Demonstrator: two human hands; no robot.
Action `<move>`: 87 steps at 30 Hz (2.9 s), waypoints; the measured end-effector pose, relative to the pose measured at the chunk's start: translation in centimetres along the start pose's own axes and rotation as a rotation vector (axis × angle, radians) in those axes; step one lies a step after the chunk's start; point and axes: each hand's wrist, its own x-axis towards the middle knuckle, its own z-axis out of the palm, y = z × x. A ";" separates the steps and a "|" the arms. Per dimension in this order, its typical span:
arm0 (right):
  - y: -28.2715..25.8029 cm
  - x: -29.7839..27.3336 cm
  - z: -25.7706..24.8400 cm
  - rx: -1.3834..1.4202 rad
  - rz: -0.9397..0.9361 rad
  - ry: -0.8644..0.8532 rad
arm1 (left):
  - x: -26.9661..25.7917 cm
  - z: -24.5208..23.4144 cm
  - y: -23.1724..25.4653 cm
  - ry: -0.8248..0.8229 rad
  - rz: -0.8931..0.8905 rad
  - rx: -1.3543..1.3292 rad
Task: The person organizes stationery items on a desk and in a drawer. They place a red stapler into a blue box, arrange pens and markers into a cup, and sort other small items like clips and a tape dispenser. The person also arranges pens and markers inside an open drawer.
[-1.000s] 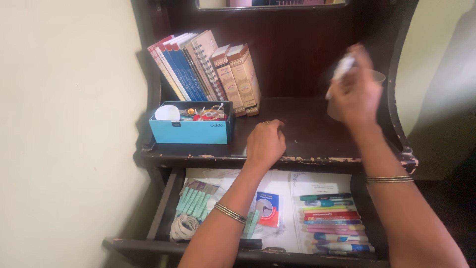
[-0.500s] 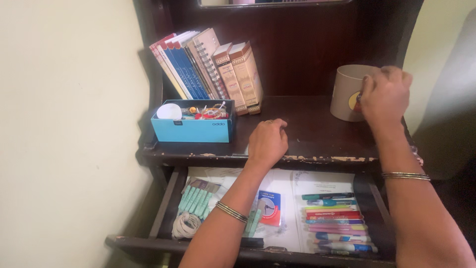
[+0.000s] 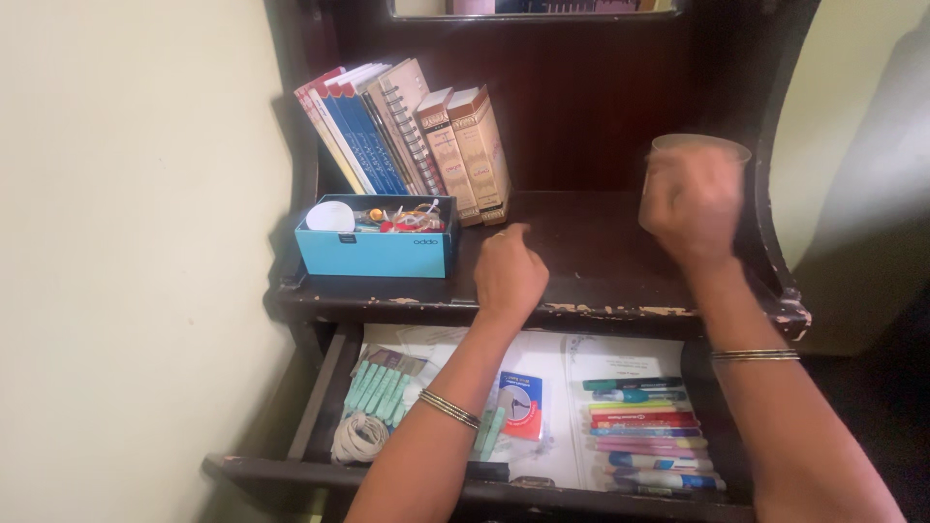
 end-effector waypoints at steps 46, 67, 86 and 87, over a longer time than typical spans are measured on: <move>-13.9 -13.4 -19.6 0.004 0.496 -1.385 | -19.3 -9.8 2.1 -0.469 0.213 0.287; -4.8 -12.6 -10.8 0.322 0.273 -2.211 | -10.7 -4.0 3.9 -1.294 0.255 0.471; -0.5 -14.3 -3.8 -0.049 0.242 -1.735 | -13.3 8.3 -3.6 -1.329 0.364 0.160; -0.6 -14.3 -3.7 -0.108 0.223 -1.718 | -13.3 8.0 -3.2 -1.311 0.348 0.095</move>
